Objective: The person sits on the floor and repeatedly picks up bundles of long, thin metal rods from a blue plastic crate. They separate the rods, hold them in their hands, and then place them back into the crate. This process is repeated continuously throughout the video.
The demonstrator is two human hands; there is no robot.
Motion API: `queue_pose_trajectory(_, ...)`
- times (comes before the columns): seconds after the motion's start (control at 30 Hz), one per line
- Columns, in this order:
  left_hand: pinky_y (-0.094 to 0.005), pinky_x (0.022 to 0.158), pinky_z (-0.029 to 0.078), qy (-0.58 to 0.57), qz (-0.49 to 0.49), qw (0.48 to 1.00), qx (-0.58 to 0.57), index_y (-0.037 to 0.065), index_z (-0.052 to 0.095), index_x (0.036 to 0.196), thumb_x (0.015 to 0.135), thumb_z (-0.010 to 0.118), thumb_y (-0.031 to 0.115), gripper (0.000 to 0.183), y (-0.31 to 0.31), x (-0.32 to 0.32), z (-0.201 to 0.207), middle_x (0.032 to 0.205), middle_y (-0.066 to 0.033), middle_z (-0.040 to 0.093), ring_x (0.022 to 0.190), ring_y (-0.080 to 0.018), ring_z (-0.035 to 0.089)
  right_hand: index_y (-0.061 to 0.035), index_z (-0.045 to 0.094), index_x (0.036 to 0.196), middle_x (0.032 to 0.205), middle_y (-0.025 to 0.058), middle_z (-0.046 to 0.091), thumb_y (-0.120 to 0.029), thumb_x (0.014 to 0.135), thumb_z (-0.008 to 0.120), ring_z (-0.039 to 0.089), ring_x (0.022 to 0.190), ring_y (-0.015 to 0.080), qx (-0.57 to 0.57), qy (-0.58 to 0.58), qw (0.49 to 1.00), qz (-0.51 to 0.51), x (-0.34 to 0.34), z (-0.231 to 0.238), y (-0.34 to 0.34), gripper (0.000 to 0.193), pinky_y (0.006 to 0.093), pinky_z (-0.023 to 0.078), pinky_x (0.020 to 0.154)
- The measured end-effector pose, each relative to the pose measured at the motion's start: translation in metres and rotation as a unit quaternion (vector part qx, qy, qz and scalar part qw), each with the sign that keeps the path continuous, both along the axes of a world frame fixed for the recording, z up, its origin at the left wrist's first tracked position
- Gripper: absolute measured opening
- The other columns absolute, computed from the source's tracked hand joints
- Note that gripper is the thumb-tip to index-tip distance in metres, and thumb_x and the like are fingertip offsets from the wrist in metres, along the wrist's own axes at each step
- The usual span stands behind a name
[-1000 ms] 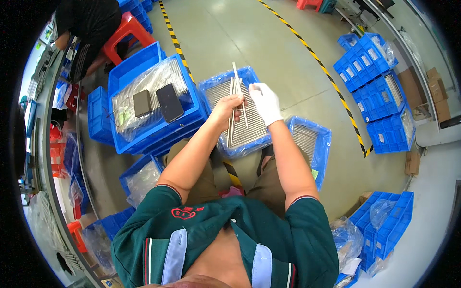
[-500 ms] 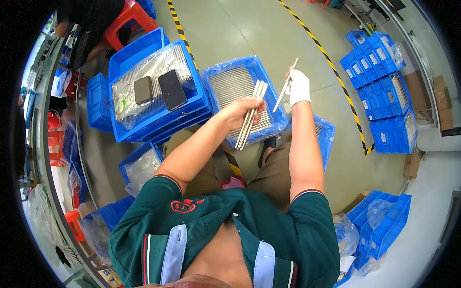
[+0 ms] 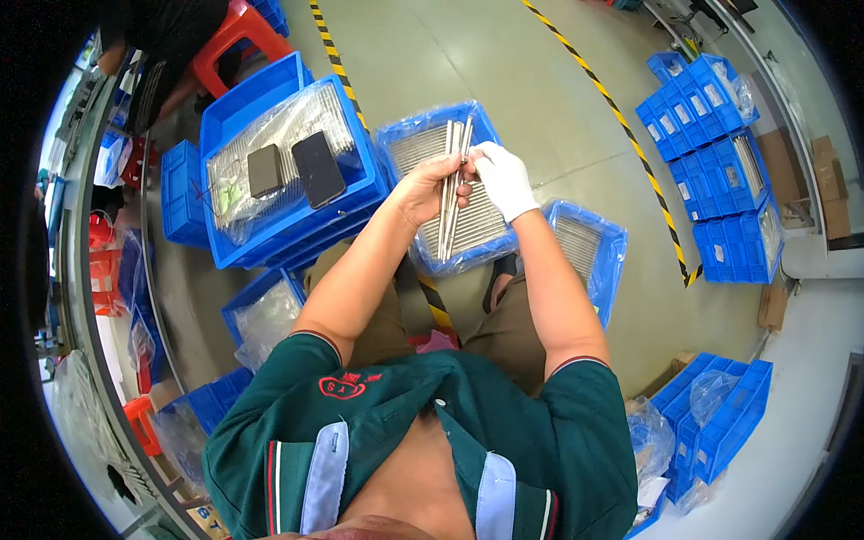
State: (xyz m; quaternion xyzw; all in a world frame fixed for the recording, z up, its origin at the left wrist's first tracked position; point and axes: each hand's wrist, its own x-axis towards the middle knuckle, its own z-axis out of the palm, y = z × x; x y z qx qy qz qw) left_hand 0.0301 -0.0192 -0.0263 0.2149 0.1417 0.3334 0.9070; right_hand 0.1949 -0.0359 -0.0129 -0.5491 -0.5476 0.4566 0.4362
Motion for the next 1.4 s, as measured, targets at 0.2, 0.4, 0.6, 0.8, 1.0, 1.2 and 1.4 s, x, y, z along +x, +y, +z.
queue_pose_trajectory(0.2,-0.034,0.061,0.051,0.048,0.113,0.992,0.03,0.001,0.058,0.09,0.088,0.06,0.026,0.025,0.005,0.01,-0.001,0.077,-0.0091,0.059,0.069,-0.0195,0.059,-0.0046,0.059,0.096,0.086,0.0024,0.06,-0.034,0.092,0.054,0.055,0.081,0.0097,-0.236,0.23,0.944,0.024,0.004,-0.033,-0.008,0.03,0.0236,0.044,0.072)
queue_pose_trajectory(0.4,-0.0281,0.051,0.053,0.088,0.003,0.991,0.099,0.0,0.059,0.095,0.089,0.059,0.031,0.032,0.01,0.009,0.009,0.087,-0.0138,0.063,0.067,-0.0182,0.064,-0.0123,0.048,0.077,0.053,-0.003,0.039,-0.041,0.089,0.054,0.036,0.04,0.012,-0.381,0.444,0.764,0.272,0.006,-0.018,-0.029,0.032,0.0274,0.033,0.039)
queue_pose_trajectory(0.6,-0.0284,0.074,0.047,0.175,0.079,0.955,0.226,0.003,0.064,0.092,0.088,0.06,0.031,0.029,0.016,0.006,0.026,0.089,-0.0063,0.065,0.082,-0.0128,0.06,-0.014,0.044,0.074,0.053,-0.0059,0.033,-0.027,0.091,0.055,0.033,0.042,0.0078,-0.329,0.417,0.82,0.213,0.017,0.0,-0.029,0.024,0.0231,0.028,0.039)
queue_pose_trajectory(0.8,-0.0267,0.075,0.043,0.267,0.178,0.932,0.167,0.006,0.063,0.087,0.09,0.057,0.035,0.03,0.016,-0.035,0.034,0.085,-0.0012,0.062,0.08,-0.011,0.057,-0.0067,0.058,0.078,0.059,0.0016,0.049,-0.026,0.082,0.064,0.041,0.048,0.0106,-0.197,0.068,0.978,-0.007,0.075,-0.015,0.008,0.021,0.0266,0.035,0.045)
queue_pose_trajectory(1.0,-0.0253,0.068,0.044,0.274,0.173,0.936,0.138,0.008,0.063,0.083,0.091,0.056,0.034,0.029,0.01,-0.045,0.037,0.079,0.0002,0.062,0.071,-0.0096,0.056,-0.0043,0.062,0.09,0.084,0.0186,0.064,-0.039,0.073,0.065,0.062,0.082,0.0327,-0.135,-0.468,0.872,0.052,0.103,-0.085,0.012,0.038,0.0404,0.047,0.075)
queue_pose_trajectory(1.2,-0.024,0.065,0.042,0.365,0.214,0.876,0.232,0.006,0.064,0.086,0.088,0.06,0.032,0.027,-0.006,-0.041,0.036,0.076,0.0015,0.06,0.067,-0.009,0.051,-0.0084,0.061,0.099,0.096,0.0191,0.064,-0.038,0.08,0.06,0.061,0.092,0.0357,-0.161,-0.586,0.78,0.151,0.078,-0.095,0.018,0.035,0.0446,0.047,0.082)
queue_pose_trajectory(1.4,-0.036,0.076,0.047,0.318,-0.167,0.832,0.422,0.0,0.063,0.092,0.084,0.063,0.022,0.023,-0.062,-0.003,0.051,0.087,-0.0136,0.063,0.086,-0.0266,0.061,-0.0093,0.058,0.095,0.089,0.0166,0.065,-0.032,0.079,0.06,0.062,0.082,0.0365,-0.053,-0.624,0.753,0.2,0.061,-0.147,0.056,0.027,0.0453,0.049,0.073)
